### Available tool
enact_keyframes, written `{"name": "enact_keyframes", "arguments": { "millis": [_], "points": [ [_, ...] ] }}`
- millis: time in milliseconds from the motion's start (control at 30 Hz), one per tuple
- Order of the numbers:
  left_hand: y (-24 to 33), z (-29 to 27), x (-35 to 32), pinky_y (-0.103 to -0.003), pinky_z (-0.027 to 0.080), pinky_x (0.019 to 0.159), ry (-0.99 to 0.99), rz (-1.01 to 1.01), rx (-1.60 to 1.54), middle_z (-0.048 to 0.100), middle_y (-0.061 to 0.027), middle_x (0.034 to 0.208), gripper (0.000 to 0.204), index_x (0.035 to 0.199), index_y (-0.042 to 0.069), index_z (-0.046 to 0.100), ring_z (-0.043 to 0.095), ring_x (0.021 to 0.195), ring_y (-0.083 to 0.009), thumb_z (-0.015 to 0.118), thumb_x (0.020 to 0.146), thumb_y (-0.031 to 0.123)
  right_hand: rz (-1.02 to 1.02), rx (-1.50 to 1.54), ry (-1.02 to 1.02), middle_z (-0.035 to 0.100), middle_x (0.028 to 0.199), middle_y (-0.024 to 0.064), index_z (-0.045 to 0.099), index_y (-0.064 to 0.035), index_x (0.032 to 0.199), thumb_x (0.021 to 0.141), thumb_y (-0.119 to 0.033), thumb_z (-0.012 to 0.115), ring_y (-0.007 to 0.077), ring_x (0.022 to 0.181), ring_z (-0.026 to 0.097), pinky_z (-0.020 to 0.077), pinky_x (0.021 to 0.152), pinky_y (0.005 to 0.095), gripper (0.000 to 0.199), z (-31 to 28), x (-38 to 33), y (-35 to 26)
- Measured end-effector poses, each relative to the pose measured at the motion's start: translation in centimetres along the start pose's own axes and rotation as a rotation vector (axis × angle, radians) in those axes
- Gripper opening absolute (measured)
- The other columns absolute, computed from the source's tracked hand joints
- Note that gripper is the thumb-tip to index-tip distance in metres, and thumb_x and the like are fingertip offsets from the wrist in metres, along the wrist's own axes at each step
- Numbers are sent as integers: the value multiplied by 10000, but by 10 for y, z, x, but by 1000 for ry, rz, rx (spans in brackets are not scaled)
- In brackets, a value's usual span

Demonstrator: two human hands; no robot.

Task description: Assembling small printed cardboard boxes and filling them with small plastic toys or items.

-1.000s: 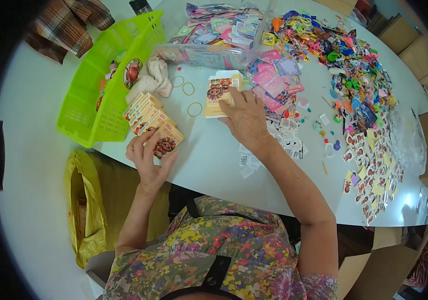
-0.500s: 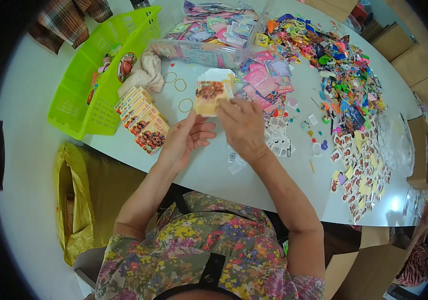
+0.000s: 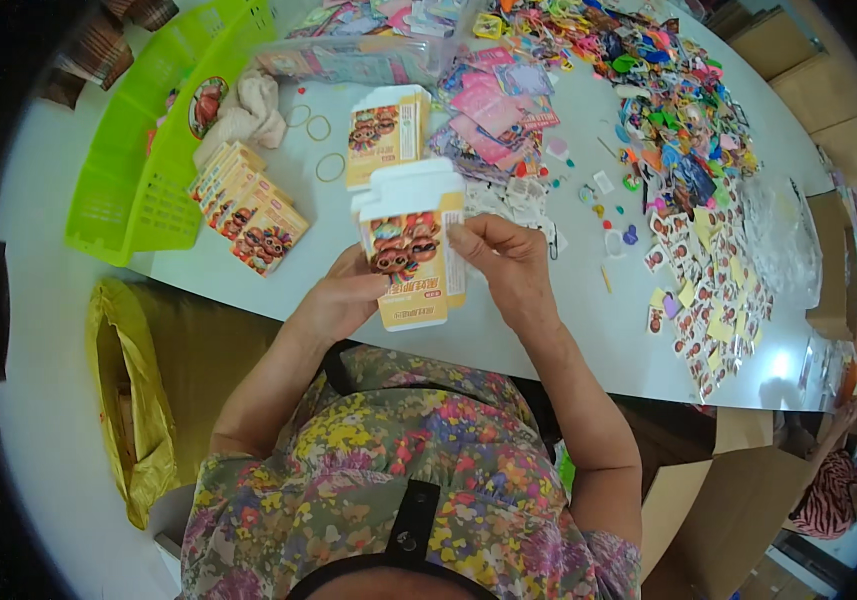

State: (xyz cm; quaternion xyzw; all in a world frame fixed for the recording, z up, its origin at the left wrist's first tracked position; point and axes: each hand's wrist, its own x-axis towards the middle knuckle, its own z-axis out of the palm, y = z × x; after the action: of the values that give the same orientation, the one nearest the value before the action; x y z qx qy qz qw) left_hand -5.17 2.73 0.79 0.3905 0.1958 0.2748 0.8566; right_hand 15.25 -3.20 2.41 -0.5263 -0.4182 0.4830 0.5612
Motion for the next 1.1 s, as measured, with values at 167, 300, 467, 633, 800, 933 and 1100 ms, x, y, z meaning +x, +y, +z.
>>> {"name": "enact_keyframes", "arguments": {
  "millis": [167, 300, 467, 633, 800, 933, 1100],
  "points": [
    [-10, 16, 12, -464, 445, 1023, -184, -102, -215, 498, -198, 1361, 851, 1433, -12, 313, 552, 1200, -349, 710, 805, 404, -41, -35, 89, 616, 972, 39, 713, 19, 912, 887, -79, 666, 86, 787, 552, 443, 710, 246, 112, 3, -15, -2],
    [-10, 20, 14, -392, 513, 924, -94, -133, -128, 545, -149, 1303, 714, 1407, 23, 365, 612, 1117, -297, 636, 898, 444, -151, -30, 190, 623, 950, 42, 712, 27, 899, 902, -93, 647, 104, 786, 562, 441, 741, 248, 137, -1, -14, 9],
    [1, 30, 23, -362, 539, 856, 144, -129, -169, 592, -150, 1227, 616, 1342, 5, 432, 644, 1033, -240, 549, 947, 463, -55, 146, 282, 666, 869, 57, 678, 22, 893, 943, -158, 600, 116, 744, 613, 500, 723, 273, 203, -20, -7, 22],
    [37, -1, 52, -284, 529, 699, 498, 34, 205, 683, -65, 1005, 474, 1139, 23, 623, 663, 830, -132, 564, 950, 455, 21, 360, 300, 689, 863, 92, 612, 8, 978, 983, -202, 534, 151, 748, 692, 581, 690, 310, 224, -46, -10, 14],
    [66, -57, 102, -349, 462, 561, 702, 299, 1311, 674, -85, 727, 411, 931, -15, 668, 609, 601, -221, 687, 853, 388, 80, 322, 263, 690, 858, 88, 620, 5, 951, 978, -203, 545, 145, 715, 685, 576, 659, 300, 223, -43, -23, 26],
    [71, -30, 101, -367, 474, 702, 650, 438, 1327, 634, -144, 914, 433, 1008, 11, 607, 604, 789, -250, 755, 789, 355, 135, 192, 292, 680, 803, 48, 639, -21, 881, 970, -188, 559, 121, 673, 652, 535, 595, 253, 206, -42, -29, 21],
    [15, 25, 57, -381, 476, 887, 185, 321, 632, 609, -120, 1106, 622, 1267, 26, 500, 597, 993, -251, 779, 765, 263, -108, 49, 201, 637, 945, 32, 662, -5, 878, 946, -163, 591, 84, 679, 591, 468, 589, 210, 186, -42, -29, 14]
  ]
}}
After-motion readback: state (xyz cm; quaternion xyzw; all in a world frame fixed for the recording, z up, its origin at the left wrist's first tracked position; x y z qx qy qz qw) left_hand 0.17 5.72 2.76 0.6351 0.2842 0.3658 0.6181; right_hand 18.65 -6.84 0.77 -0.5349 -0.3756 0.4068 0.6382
